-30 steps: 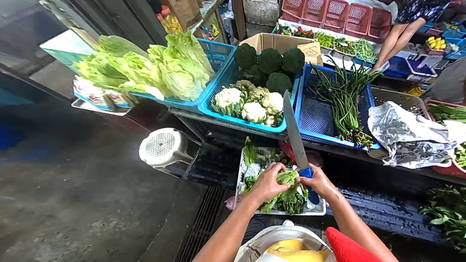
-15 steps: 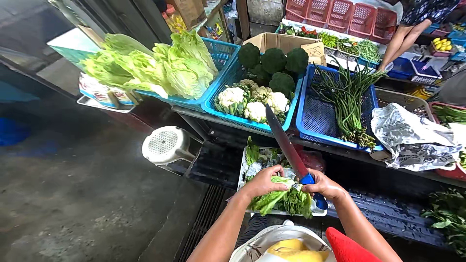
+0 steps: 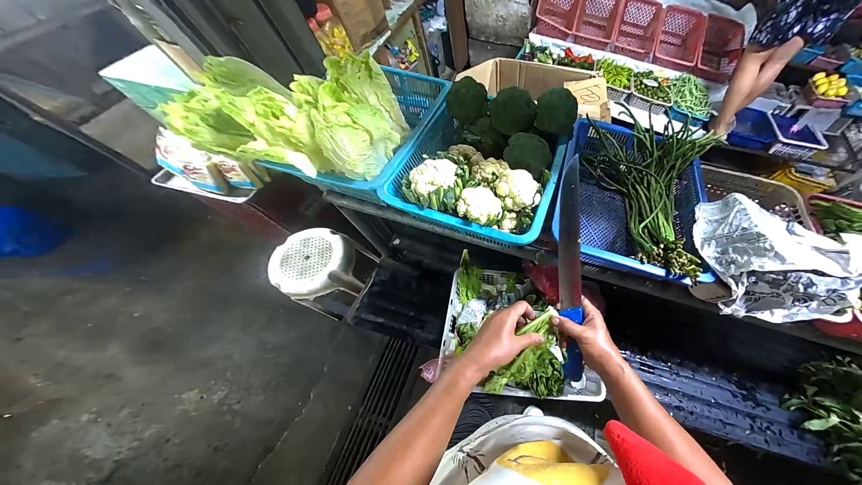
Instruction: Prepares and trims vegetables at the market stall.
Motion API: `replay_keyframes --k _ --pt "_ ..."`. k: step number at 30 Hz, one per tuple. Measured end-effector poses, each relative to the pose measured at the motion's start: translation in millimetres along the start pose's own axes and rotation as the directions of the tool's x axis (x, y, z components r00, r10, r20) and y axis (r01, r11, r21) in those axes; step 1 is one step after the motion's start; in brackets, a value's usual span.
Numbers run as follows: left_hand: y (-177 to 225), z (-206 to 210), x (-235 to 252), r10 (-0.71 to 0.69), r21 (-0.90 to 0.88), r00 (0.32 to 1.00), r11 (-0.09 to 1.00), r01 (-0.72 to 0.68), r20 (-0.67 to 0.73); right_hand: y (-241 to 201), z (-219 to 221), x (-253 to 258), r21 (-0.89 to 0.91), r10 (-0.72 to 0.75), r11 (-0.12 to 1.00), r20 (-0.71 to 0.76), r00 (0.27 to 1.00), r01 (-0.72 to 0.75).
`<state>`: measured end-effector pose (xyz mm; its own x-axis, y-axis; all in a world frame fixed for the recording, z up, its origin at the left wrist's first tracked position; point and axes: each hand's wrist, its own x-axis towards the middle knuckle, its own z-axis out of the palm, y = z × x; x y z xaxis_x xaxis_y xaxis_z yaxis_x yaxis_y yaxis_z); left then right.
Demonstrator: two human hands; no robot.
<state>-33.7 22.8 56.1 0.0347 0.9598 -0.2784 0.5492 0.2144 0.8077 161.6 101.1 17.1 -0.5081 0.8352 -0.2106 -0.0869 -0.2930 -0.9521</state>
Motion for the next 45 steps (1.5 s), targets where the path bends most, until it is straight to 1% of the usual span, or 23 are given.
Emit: replay_keyframes --k 3,6,9,13,16,18,20,22,24,27,29,31,32,34,36,38,39,41,42,43,45 --pt "-3 -15 -2 0.052 -0.227 0.996 0.973 -0.035 0.072 -7 -7 2 0.007 0.010 1.000 0.010 1.000 -0.010" --pt "4 -21 -4 0.031 -0.372 0.986 0.928 0.031 0.161 -12 -8 6 0.043 0.014 0.999 0.005 1.000 -0.014" --pt "11 -21 -2 -0.010 -0.415 0.977 0.904 0.100 0.212 -12 -7 10 0.084 0.023 0.996 -0.004 1.000 -0.023" --pt "9 -20 2 -0.034 -0.442 0.979 0.888 0.123 0.202 -17 -8 15 0.091 0.009 0.996 -0.032 0.999 -0.006" --pt "-1 -21 4 -0.024 -0.411 0.983 0.906 0.098 0.183 -33 -15 23 0.000 -0.053 0.999 -0.106 0.993 0.053" --pt "-11 -24 6 -0.037 -0.422 0.990 0.902 0.093 0.138 -53 -22 33 -0.087 -0.133 0.989 -0.206 0.969 0.118" --pt "-28 -32 9 -0.110 -0.451 0.991 0.883 0.132 0.075 -77 -35 46 -0.156 -0.220 0.972 -0.314 0.924 0.178" --pt "-52 -40 13 -0.211 -0.492 0.978 0.852 0.179 -0.008 -100 -52 63 -0.212 -0.304 0.948 -0.381 0.873 0.238" --pt "-80 -47 17 -0.323 -0.541 0.943 0.809 0.229 -0.084 -119 -70 83 -0.251 -0.378 0.921 -0.406 0.832 0.297" --pt "-119 -48 24 -0.463 -0.564 0.880 0.757 0.330 -0.105 -141 -88 114 -0.326 -0.439 0.891 -0.438 0.785 0.316" --pt "-141 -40 30 -0.527 -0.527 0.847 0.741 0.417 -0.072 -150 -94 135 -0.351 -0.449 0.885 -0.479 0.754 0.305" --pt "-161 -25 38 -0.571 -0.454 0.821 0.737 0.500 -0.023 -155 -96 145 -0.374 -0.407 0.898 -0.512 0.757 0.231" --pt "-173 -15 44 -0.579 -0.397 0.816 0.751 0.528 -0.009 -156 -95 145 -0.384 -0.379 0.904 -0.514 0.770 0.188" --pt "-201 7 58 -0.572 -0.210 0.820 0.804 0.557 -0.019 -152 -88 140 -0.390 -0.380 0.902 -0.511 0.771 0.186" --pt "-215 25 70 -0.585 -0.043 0.811 0.810 0.585 0.001 -140 -74 122 -0.393 -0.447 0.876 -0.449 0.774 0.279" --pt "-219 44 77 -0.633 0.056 0.774 0.774 0.631 0.029 -117 -62 97 -0.417 -0.510 0.831 -0.309 0.803 0.368" --pt "-219 53 80 -0.668 0.076 0.744 0.743 0.665 0.027 -103 -56 83 -0.426 -0.511 0.820 -0.242 0.825 0.383" --pt "-213 67 86 -0.723 0.101 0.690 0.684 0.723 -0.036 -69 -46 53 -0.447 -0.436 0.830 -0.150 0.887 0.332" --pt "-210 72 89 -0.731 0.124 0.678 0.668 0.734 -0.080 -51 -42 38 -0.475 -0.365 0.839 -0.132 0.922 0.264" --pt "-209 75 93 -0.730 0.166 0.676 0.658 0.735 -0.100 -34 -38 23 -0.507 -0.274 0.844 -0.127 0.953 0.175" --pt "-208 79 100 -0.714 0.258 0.696 0.660 0.706 -0.077 1 -35 0 -0.579 -0.073 0.815 -0.120 0.990 -0.010"
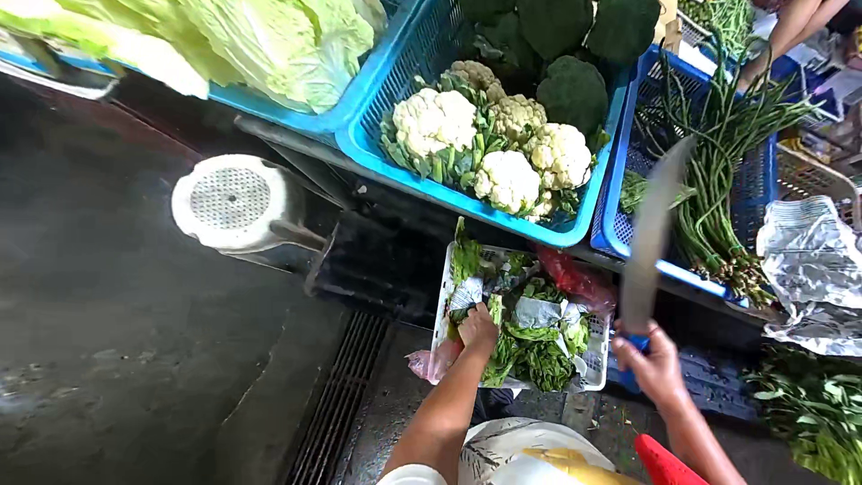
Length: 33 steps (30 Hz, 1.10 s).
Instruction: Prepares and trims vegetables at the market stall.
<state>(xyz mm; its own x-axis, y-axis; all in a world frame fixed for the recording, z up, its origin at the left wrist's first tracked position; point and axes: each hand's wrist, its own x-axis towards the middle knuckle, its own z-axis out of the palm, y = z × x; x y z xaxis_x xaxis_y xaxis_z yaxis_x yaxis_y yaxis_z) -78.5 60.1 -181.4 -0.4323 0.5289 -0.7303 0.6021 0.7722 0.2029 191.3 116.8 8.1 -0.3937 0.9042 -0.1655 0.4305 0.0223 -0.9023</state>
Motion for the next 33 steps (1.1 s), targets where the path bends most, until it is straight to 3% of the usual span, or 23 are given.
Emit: replay_keyframes --k 4,8,11,14,17,19,21,23,27,30,33 --pt "0 -6 5 0.052 -0.083 0.997 0.995 -0.047 0.058 43 23 -30 -0.097 0.293 0.956 0.253 0.922 -0.277" --pt "-28 -13 3 0.215 -0.297 0.973 0.938 -0.181 0.085 64 30 -47 -0.297 0.301 0.933 0.329 0.895 -0.205" --pt "-50 -15 -7 0.352 -0.524 0.936 0.802 -0.287 0.027 75 34 -53 -0.385 0.348 0.902 0.379 0.858 -0.195" --pt "-57 -22 -30 0.373 -0.741 0.925 0.600 -0.301 -0.073 89 43 -50 -0.478 0.487 0.837 0.433 0.759 -0.265" --pt "-58 -35 -55 0.361 -0.825 0.913 0.445 -0.349 -0.191 99 51 -48 -0.623 0.599 0.742 0.451 0.661 -0.248" --pt "-57 -50 -72 0.363 -0.833 0.894 0.382 -0.400 -0.263 99 53 -51 -0.651 0.615 0.720 0.435 0.658 -0.242" --pt "-56 -63 -83 0.336 -0.816 0.901 0.414 -0.403 -0.275 86 51 -57 -0.650 0.596 0.717 0.383 0.706 -0.252" --pt "-56 -68 -87 0.297 -0.766 0.921 0.521 -0.376 -0.251 67 48 -62 -0.647 0.525 0.728 0.314 0.791 -0.226" --pt "-41 -59 -93 0.318 -0.664 0.922 0.643 -0.381 -0.220 46 45 -62 -0.638 0.186 0.770 0.249 0.951 0.017" --pt "-19 -55 -112 0.352 -0.558 0.923 0.741 -0.375 -0.153 34 50 -52 -0.678 0.016 0.715 0.261 0.965 0.172" --pt "2 -56 -133 0.326 -0.373 0.942 0.866 -0.333 -0.085 21 56 -40 -0.707 -0.016 0.672 0.283 0.959 0.220"
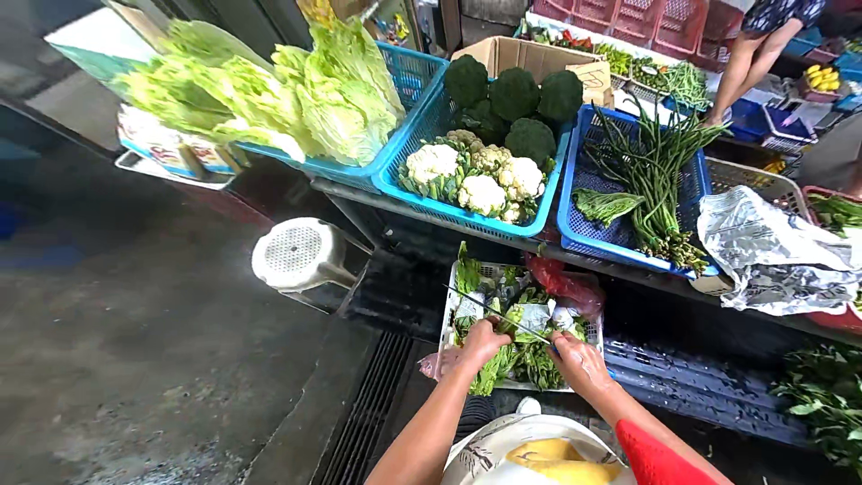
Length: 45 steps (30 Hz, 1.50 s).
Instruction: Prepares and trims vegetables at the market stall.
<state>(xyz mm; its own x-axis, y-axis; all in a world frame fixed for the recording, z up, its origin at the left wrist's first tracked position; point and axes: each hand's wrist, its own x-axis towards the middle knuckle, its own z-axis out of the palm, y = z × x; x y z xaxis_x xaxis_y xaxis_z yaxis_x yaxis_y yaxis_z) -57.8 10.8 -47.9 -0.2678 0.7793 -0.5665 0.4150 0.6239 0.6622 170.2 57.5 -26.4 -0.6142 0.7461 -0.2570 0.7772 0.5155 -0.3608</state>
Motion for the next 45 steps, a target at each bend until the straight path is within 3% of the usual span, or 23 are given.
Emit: replay_keyframes --k 4,7,11,14,19,22,24,26,28,35,42,45 --pt "15 3 -9 -0.043 0.078 0.999 0.996 0.045 -0.026 -11 -9 11 -0.005 0.024 1.000 0.064 0.998 -0.024" --pt "11 0 -12 0.002 0.067 0.998 0.998 0.002 -0.059 -2 -2 15 0.021 0.050 0.998 0.136 0.989 -0.054" --pt "3 -15 -20 0.129 -0.087 0.974 0.985 -0.147 -0.187 51 35 8 -0.010 0.193 0.979 0.365 0.911 -0.203" --pt "7 -37 -22 0.188 -0.099 0.956 0.972 -0.214 -0.227 89 60 -8 -0.077 0.293 0.955 0.401 0.868 -0.286" --pt "5 -33 -15 0.324 -0.201 0.921 0.908 -0.367 -0.215 88 59 3 -0.018 0.344 0.935 0.300 0.890 -0.355" --pt "19 -23 -19 0.383 -0.366 0.905 0.828 -0.425 -0.184 58 29 20 0.303 0.142 0.941 0.058 0.988 -0.153" --pt "27 -15 -20 0.426 -0.419 0.893 0.791 -0.446 -0.147 29 4 30 0.541 -0.011 0.837 -0.139 0.990 0.085" --pt "35 -10 -21 0.449 -0.423 0.887 0.787 -0.449 -0.106 4 -23 40 0.688 -0.122 0.688 -0.202 0.972 0.229" --pt "39 -5 -21 0.482 -0.427 0.869 0.767 -0.478 -0.107 -8 -43 45 0.750 -0.193 0.612 -0.164 0.967 0.250" --pt "39 -10 -29 0.491 -0.349 0.847 0.772 -0.531 -0.203 -17 -48 46 0.774 -0.176 0.587 -0.167 0.970 0.239" --pt "38 -19 -34 0.439 -0.508 0.878 0.721 -0.471 -0.191 -15 -42 43 0.712 -0.162 0.657 -0.187 0.969 0.247" --pt "35 -24 -31 0.430 -0.519 0.869 0.698 -0.493 -0.247 -3 -45 46 0.741 -0.113 0.621 -0.235 0.965 0.253"
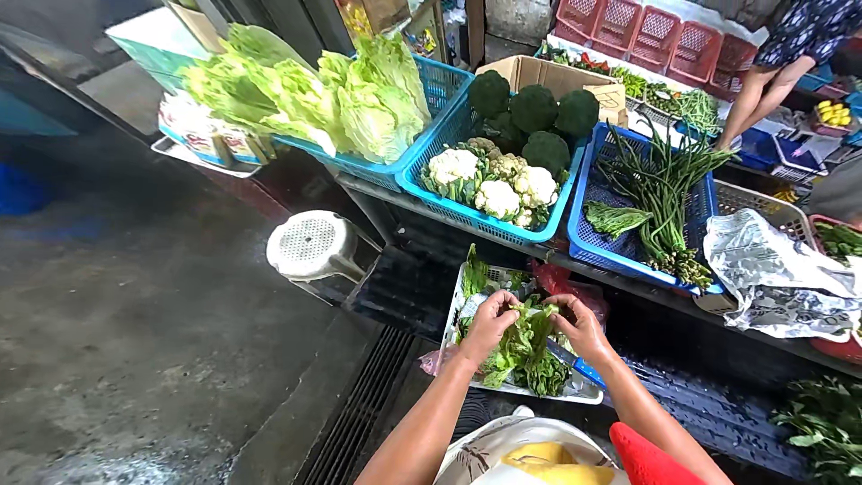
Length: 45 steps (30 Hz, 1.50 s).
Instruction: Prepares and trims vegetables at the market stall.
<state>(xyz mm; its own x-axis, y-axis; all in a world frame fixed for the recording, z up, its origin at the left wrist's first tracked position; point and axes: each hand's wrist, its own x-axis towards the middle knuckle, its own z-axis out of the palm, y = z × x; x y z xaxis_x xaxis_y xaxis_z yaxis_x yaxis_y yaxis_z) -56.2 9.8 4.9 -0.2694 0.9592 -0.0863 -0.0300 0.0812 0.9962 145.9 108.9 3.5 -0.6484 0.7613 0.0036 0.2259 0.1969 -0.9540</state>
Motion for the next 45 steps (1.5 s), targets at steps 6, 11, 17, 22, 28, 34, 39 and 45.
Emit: replay_keyframes --k 6,11,17,22,28,34,39,45 --pt "6 -25 9 0.028 0.026 0.965 0.999 -0.022 -0.261 18 -36 -3 0.250 0.143 0.964 -0.191 0.971 -0.093" --pt "-3 -13 23 -0.077 0.327 0.992 0.939 0.104 -0.095 23 -46 -6 0.431 0.204 0.899 -0.241 0.949 -0.083" --pt "-2 48 12 -0.029 0.310 0.969 0.949 -0.050 0.245 3 -15 -6 0.481 0.208 0.871 -0.186 0.960 -0.096" --pt "-7 43 11 -0.086 -0.025 0.978 0.995 0.092 0.189 -1 -9 0 0.488 0.202 0.869 -0.205 0.958 -0.079" --pt "-12 -6 9 -0.154 -0.297 0.988 0.943 0.151 0.015 19 -21 0 0.434 0.216 0.899 -0.316 0.924 -0.062" --pt "-7 -51 2 -0.180 -0.533 0.984 0.834 0.144 -0.016 27 -21 7 0.009 0.385 0.923 0.037 0.922 -0.385" --pt "4 -35 6 -0.274 -0.417 0.961 0.870 0.262 0.032 -10 6 28 -0.079 0.348 0.937 0.193 0.917 -0.339" --pt "19 -11 14 -0.294 -0.293 0.948 0.902 0.316 0.118 -42 17 50 0.171 0.290 0.927 0.240 0.926 -0.334"
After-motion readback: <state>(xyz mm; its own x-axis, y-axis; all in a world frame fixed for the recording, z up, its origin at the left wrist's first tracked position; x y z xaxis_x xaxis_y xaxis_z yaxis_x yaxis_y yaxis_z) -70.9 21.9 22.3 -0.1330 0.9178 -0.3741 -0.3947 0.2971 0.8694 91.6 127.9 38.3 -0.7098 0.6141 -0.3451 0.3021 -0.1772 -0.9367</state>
